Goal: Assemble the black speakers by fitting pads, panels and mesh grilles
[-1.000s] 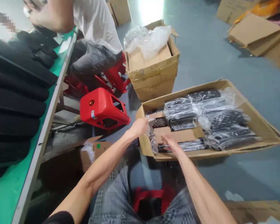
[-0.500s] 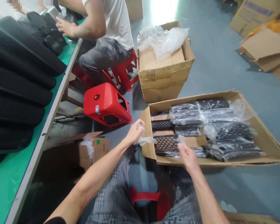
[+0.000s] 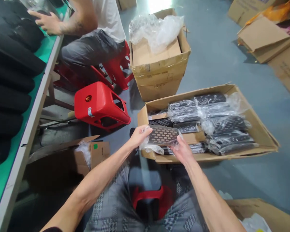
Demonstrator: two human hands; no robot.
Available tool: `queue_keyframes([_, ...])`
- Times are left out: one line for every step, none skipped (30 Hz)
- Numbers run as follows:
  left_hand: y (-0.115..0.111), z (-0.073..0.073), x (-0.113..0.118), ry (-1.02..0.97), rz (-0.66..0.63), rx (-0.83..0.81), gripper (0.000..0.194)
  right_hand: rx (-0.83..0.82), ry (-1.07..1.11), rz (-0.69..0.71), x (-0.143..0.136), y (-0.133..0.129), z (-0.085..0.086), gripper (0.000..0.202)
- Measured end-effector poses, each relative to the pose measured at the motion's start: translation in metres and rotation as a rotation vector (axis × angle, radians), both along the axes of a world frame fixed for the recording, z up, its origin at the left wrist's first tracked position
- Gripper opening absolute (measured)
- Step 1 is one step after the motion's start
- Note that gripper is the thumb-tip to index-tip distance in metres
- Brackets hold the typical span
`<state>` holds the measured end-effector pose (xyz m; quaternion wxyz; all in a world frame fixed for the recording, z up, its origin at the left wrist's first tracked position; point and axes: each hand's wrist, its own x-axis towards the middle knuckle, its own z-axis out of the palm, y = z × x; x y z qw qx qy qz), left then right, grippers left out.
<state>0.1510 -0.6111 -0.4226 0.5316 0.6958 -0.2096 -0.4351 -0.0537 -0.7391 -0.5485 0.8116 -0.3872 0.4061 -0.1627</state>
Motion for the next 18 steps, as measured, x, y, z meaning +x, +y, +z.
queue_keyframes([-0.002, 0.003, 0.005, -0.087, -0.040, 0.013, 0.065, -0.099, 0.068, 0.088, -0.001, -0.007, -0.005, 0.052])
queue_keyframes([-0.004, 0.006, 0.010, -0.171, -0.092, 0.035, 0.063, -0.219, 0.155, 0.184, -0.003, -0.015, -0.011, 0.055])
queue_keyframes([-0.005, 0.009, 0.015, -0.241, -0.146, 0.062, 0.062, -0.345, 0.250, 0.268, -0.005, -0.025, -0.017, 0.057])
queue_keyframes([-0.007, 0.011, 0.018, -0.295, -0.207, 0.090, 0.060, -0.462, 0.341, 0.324, -0.007, -0.038, -0.023, 0.057])
queue_keyframes([-0.009, 0.012, 0.021, -0.336, -0.271, 0.113, 0.059, -0.561, 0.421, 0.347, -0.009, -0.052, -0.029, 0.055])
queue_keyframes([-0.011, 0.013, 0.022, -0.359, -0.332, 0.126, 0.058, -0.641, 0.486, 0.340, -0.009, -0.067, -0.034, 0.051])
queue_keyframes([-0.015, 0.013, 0.023, -0.358, -0.389, 0.130, 0.056, -0.714, 0.539, 0.319, -0.008, -0.083, -0.038, 0.047])
queue_keyframes([-0.019, 0.013, 0.023, -0.336, -0.436, 0.125, 0.054, -0.799, 0.590, 0.305, -0.004, -0.098, -0.042, 0.043])
queue_keyframes([-0.024, 0.013, 0.022, -0.298, -0.463, 0.117, 0.053, -0.888, 0.634, 0.301, 0.001, -0.113, -0.044, 0.039])
queue_keyframes([-0.028, 0.013, 0.023, -0.248, -0.464, 0.111, 0.051, -0.974, 0.667, 0.305, 0.007, -0.127, -0.045, 0.036])
queue_keyframes([-0.033, 0.013, 0.024, -0.197, -0.441, 0.110, 0.050, -1.056, 0.691, 0.321, 0.014, -0.140, -0.046, 0.035])
queue_keyframes([-0.036, 0.014, 0.026, -0.154, -0.404, 0.114, 0.048, -1.131, 0.709, 0.347, 0.021, -0.150, -0.047, 0.034])
queue_keyframes([-0.039, 0.015, 0.029, -0.126, -0.361, 0.125, 0.047, -1.198, 0.725, 0.382, 0.028, -0.160, -0.048, 0.033])
queue_keyframes([-0.041, 0.017, 0.032, -0.112, -0.320, 0.138, 0.045, -1.253, 0.741, 0.423, 0.034, -0.168, -0.048, 0.033])
queue_keyframes([-0.041, 0.019, 0.036, -0.111, -0.282, 0.148, 0.043, -1.298, 0.758, 0.470, 0.038, -0.175, -0.049, 0.033])
queue_keyframes([-0.040, 0.021, 0.040, -0.119, -0.252, 0.143, 0.040, -1.331, 0.775, 0.517, 0.041, -0.180, -0.048, 0.032])
queue_keyframes([-0.037, 0.024, 0.043, -0.136, -0.220, 0.119, 0.037, -1.356, 0.790, 0.562, 0.042, -0.184, -0.047, 0.031])
queue_keyframes([-0.033, 0.028, 0.044, -0.164, -0.191, 0.082, 0.033, -1.374, 0.803, 0.602, 0.042, -0.187, -0.045, 0.029])
